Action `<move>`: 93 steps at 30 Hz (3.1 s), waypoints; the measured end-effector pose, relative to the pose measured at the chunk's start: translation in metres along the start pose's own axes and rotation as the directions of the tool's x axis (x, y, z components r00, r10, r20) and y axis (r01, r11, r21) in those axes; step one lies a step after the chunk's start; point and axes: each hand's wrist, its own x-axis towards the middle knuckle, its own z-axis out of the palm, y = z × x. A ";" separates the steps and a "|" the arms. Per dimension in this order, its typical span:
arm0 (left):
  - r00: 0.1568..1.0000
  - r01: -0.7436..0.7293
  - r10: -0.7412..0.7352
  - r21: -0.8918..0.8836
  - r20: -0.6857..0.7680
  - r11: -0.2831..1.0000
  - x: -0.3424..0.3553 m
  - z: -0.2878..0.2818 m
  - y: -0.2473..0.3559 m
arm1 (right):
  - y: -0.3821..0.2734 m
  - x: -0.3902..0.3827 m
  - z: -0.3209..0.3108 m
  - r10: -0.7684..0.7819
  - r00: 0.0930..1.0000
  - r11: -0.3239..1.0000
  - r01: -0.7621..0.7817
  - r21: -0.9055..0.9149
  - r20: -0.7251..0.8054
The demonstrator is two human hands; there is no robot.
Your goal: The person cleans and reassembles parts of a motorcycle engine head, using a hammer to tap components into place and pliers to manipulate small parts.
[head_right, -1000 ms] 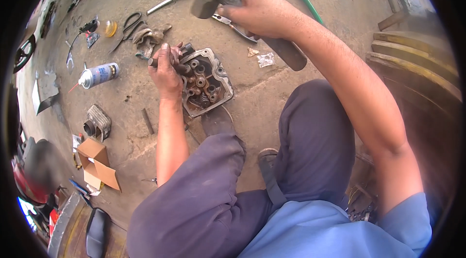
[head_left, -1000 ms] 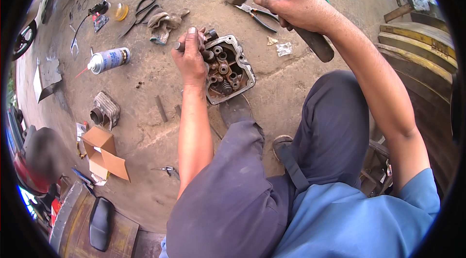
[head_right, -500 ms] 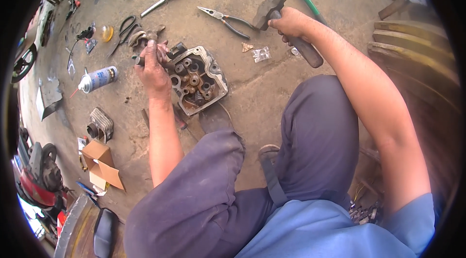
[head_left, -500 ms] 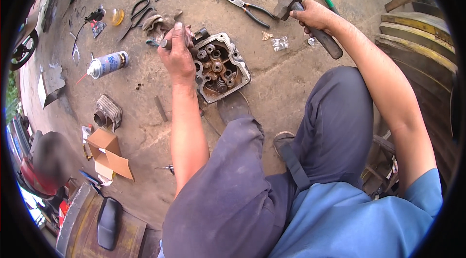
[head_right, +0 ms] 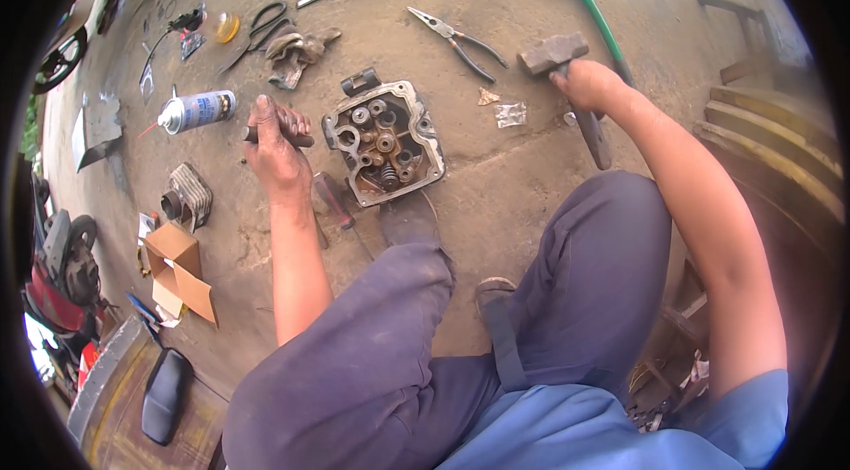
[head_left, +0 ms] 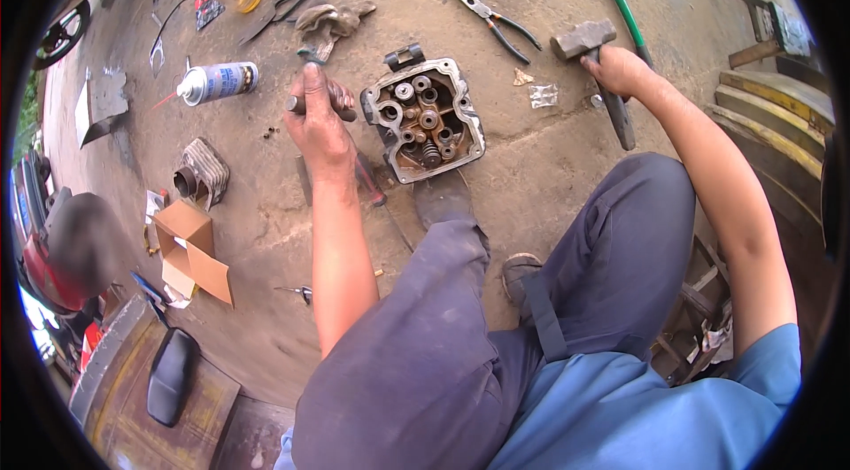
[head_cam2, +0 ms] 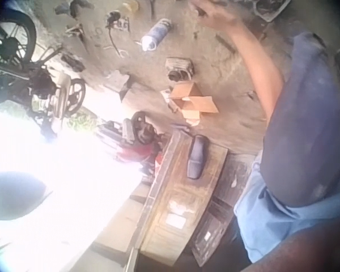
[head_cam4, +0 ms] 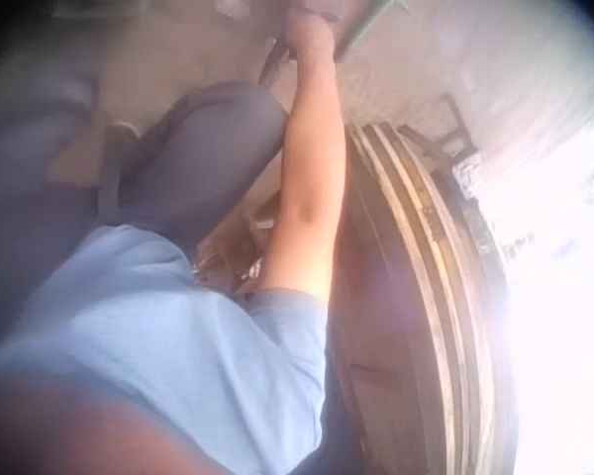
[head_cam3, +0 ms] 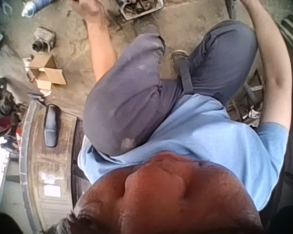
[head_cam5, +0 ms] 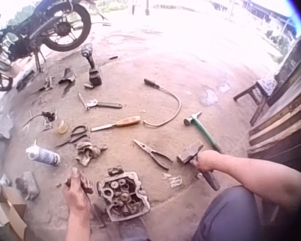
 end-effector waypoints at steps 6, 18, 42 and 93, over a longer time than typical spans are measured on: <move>0.965 0.256 -0.243 0.154 -0.099 0.954 -0.044 -0.053 -0.002 | -0.011 -0.011 -0.002 0.069 0.996 0.988 -0.060 -0.142 0.057; 0.948 0.247 -0.318 0.652 -0.009 0.717 -0.046 -0.050 -0.018 | -0.007 0.001 0.002 0.043 0.998 0.982 -0.033 -0.186 0.050; 0.745 0.489 -0.663 0.617 0.073 0.616 0.006 -0.021 -0.016 | -0.004 -0.001 0.008 0.129 0.991 0.990 -0.127 -0.057 0.029; 0.661 0.688 -0.740 0.494 -0.125 0.531 0.008 0.003 -0.012 | -0.003 0.005 0.016 0.084 0.996 0.987 -0.084 0.134 0.005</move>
